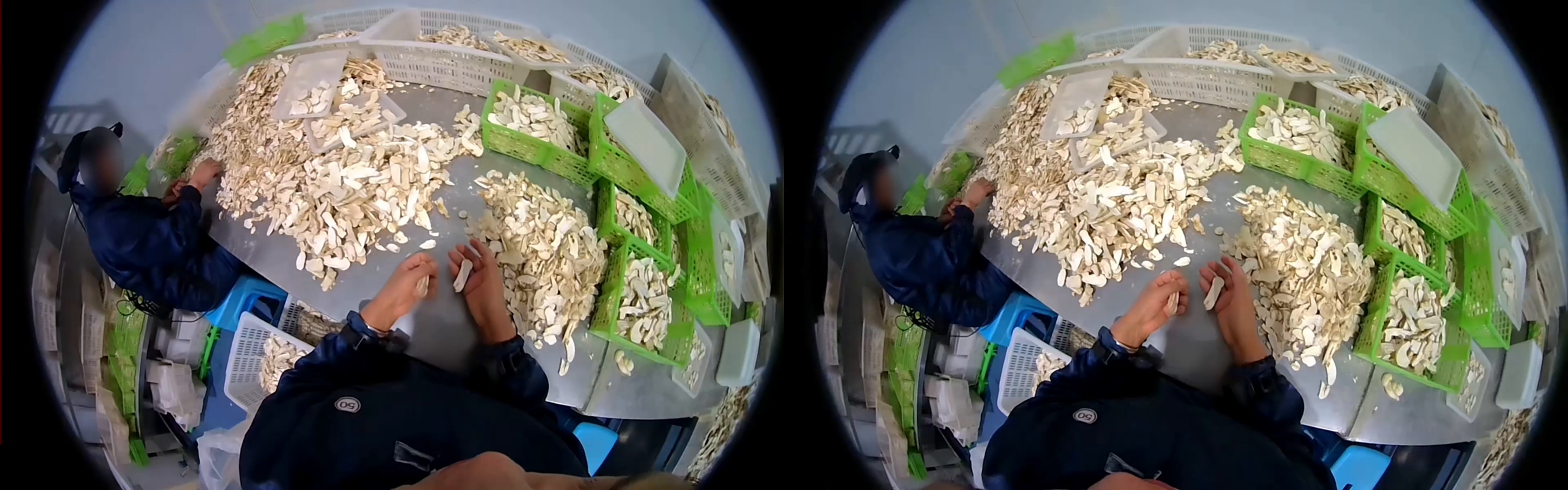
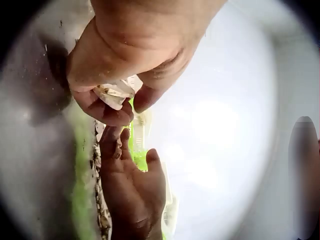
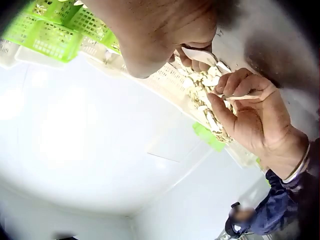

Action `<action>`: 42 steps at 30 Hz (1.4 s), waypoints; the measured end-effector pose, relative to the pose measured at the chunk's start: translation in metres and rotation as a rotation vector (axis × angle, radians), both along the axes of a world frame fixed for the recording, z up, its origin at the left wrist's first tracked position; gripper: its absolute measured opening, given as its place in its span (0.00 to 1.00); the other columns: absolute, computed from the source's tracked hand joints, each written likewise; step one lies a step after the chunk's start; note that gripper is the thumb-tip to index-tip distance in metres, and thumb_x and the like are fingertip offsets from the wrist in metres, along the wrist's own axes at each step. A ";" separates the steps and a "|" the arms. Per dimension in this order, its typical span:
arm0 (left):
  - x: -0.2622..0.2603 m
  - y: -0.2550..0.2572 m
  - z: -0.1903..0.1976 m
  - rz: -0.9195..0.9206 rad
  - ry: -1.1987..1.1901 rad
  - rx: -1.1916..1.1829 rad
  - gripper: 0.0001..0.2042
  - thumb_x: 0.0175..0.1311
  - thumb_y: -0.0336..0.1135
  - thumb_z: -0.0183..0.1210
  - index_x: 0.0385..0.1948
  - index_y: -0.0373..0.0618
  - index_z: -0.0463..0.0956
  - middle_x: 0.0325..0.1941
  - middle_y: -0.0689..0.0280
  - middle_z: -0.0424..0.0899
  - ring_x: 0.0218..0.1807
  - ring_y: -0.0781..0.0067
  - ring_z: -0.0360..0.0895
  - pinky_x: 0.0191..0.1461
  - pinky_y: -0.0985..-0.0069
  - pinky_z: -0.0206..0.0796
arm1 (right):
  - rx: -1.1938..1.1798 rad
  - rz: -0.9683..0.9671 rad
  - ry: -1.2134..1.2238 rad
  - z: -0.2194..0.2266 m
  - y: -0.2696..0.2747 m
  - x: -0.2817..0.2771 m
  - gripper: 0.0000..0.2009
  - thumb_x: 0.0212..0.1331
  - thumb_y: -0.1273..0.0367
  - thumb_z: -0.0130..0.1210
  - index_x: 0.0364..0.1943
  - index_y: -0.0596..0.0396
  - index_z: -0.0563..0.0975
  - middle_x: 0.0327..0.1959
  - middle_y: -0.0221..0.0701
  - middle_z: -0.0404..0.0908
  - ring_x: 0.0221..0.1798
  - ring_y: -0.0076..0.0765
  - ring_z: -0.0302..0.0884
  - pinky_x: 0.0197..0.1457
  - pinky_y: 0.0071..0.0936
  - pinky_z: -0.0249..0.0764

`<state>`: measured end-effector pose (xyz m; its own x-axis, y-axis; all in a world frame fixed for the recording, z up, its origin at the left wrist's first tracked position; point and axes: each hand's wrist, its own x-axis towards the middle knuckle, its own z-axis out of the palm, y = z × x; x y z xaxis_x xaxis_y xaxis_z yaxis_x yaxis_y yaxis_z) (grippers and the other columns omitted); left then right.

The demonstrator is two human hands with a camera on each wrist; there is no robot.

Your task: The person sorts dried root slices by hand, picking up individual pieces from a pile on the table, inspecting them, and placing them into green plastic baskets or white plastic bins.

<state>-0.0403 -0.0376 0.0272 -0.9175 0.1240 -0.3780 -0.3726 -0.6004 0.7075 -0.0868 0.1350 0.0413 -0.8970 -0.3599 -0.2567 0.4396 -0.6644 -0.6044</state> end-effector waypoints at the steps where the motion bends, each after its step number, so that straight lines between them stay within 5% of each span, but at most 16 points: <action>1: 0.002 0.003 0.003 -0.031 0.019 -0.117 0.04 0.67 0.35 0.58 0.36 0.48 0.74 0.26 0.71 0.77 0.27 0.79 0.75 0.28 0.80 0.66 | -0.004 -0.004 0.008 0.001 0.001 0.000 0.21 0.73 0.59 0.40 0.63 0.58 0.61 0.57 0.39 0.69 0.59 0.42 0.72 0.62 0.33 0.71; 7: 0.012 0.023 0.023 -0.258 0.067 -0.387 0.06 0.66 0.35 0.58 0.38 0.44 0.76 0.23 0.73 0.73 0.23 0.84 0.68 0.26 0.84 0.60 | 0.003 -0.039 0.133 0.001 -0.001 0.004 0.22 0.73 0.59 0.39 0.64 0.57 0.60 0.60 0.41 0.68 0.63 0.42 0.69 0.64 0.34 0.69; 12: 0.010 0.027 0.021 -0.192 0.072 -0.358 0.07 0.68 0.36 0.57 0.40 0.43 0.77 0.23 0.74 0.73 0.23 0.85 0.67 0.26 0.84 0.57 | 0.036 -0.032 0.254 0.014 -0.004 0.011 0.20 0.72 0.64 0.43 0.63 0.58 0.61 0.57 0.39 0.72 0.59 0.37 0.72 0.62 0.29 0.69; 15: 0.006 0.023 0.015 -0.088 0.048 -0.287 0.07 0.68 0.35 0.56 0.39 0.43 0.77 0.24 0.74 0.73 0.24 0.85 0.68 0.26 0.84 0.58 | 0.484 0.044 0.488 0.009 -0.001 0.013 0.15 0.68 0.69 0.49 0.55 0.60 0.71 0.47 0.34 0.79 0.50 0.28 0.76 0.54 0.24 0.71; 18: 0.003 0.019 0.014 -0.052 0.065 -0.277 0.06 0.68 0.35 0.56 0.38 0.43 0.76 0.25 0.75 0.73 0.25 0.85 0.68 0.27 0.84 0.59 | 0.668 0.065 0.527 -0.008 -0.004 0.015 0.09 0.64 0.72 0.55 0.44 0.62 0.77 0.37 0.30 0.81 0.39 0.21 0.77 0.43 0.20 0.73; 24: 0.006 0.019 0.015 0.032 0.094 -0.277 0.04 0.68 0.34 0.55 0.36 0.46 0.75 0.26 0.75 0.74 0.26 0.86 0.68 0.27 0.84 0.60 | 0.857 -0.074 0.702 0.002 -0.005 0.017 0.06 0.62 0.70 0.57 0.37 0.60 0.80 0.30 0.31 0.80 0.32 0.22 0.74 0.35 0.22 0.70; 34: 0.005 0.016 0.012 0.084 0.023 -0.101 0.02 0.68 0.32 0.55 0.37 0.47 0.75 0.28 0.74 0.75 0.26 0.85 0.70 0.27 0.84 0.60 | 0.905 -0.040 0.701 0.010 -0.004 0.021 0.07 0.62 0.69 0.57 0.37 0.61 0.80 0.27 0.30 0.79 0.29 0.20 0.72 0.33 0.21 0.68; 42: 0.007 0.018 0.011 0.091 0.105 -0.195 0.04 0.68 0.32 0.55 0.39 0.45 0.76 0.27 0.74 0.75 0.26 0.85 0.70 0.27 0.84 0.61 | 0.848 -0.030 0.603 0.002 -0.008 0.019 0.08 0.62 0.68 0.58 0.35 0.61 0.80 0.23 0.27 0.77 0.27 0.18 0.69 0.30 0.21 0.65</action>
